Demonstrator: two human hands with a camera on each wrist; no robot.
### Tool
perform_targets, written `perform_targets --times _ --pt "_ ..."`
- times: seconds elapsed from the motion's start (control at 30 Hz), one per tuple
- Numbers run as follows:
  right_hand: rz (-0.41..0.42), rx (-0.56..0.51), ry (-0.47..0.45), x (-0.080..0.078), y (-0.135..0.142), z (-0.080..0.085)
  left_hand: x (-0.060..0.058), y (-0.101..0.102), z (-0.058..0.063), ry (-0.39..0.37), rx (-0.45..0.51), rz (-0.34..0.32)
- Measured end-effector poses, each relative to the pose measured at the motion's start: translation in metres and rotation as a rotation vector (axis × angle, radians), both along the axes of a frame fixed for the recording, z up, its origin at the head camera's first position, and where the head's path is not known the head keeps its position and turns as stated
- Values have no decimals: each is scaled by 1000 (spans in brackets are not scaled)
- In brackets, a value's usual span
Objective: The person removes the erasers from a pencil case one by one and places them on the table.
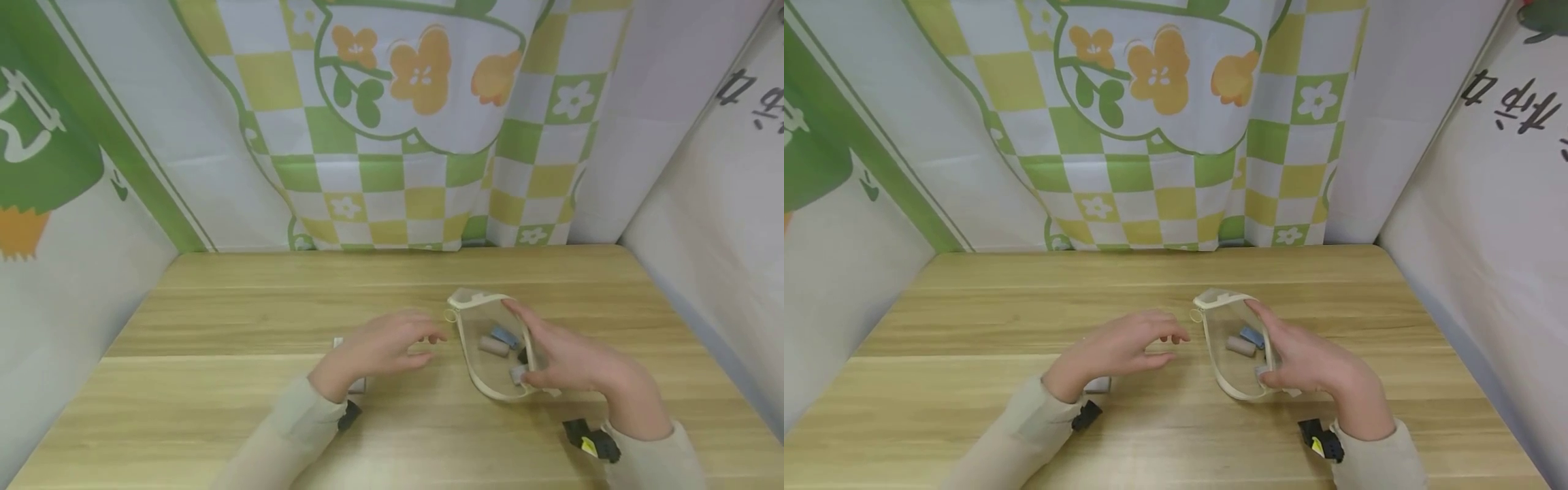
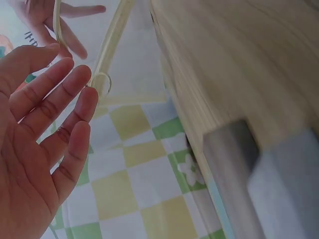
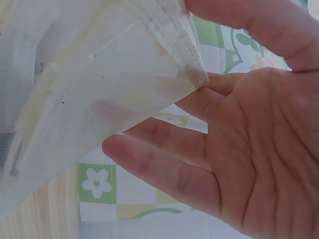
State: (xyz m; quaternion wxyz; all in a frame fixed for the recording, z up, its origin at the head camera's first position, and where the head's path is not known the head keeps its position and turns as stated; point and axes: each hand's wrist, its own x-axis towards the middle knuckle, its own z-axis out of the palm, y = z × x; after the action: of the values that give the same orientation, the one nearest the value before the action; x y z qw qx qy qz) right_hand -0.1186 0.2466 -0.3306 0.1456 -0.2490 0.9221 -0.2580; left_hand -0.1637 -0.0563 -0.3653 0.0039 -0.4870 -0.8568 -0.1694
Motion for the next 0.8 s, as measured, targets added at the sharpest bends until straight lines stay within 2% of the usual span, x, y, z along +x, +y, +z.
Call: perform_targets --times 0.4,0.8 --pt "-2 -7 14 0 1 0 0 25 3 30 21 -38" --pt "1 -5 -3 0 1 1 2 51 -1 56 -16 -44"
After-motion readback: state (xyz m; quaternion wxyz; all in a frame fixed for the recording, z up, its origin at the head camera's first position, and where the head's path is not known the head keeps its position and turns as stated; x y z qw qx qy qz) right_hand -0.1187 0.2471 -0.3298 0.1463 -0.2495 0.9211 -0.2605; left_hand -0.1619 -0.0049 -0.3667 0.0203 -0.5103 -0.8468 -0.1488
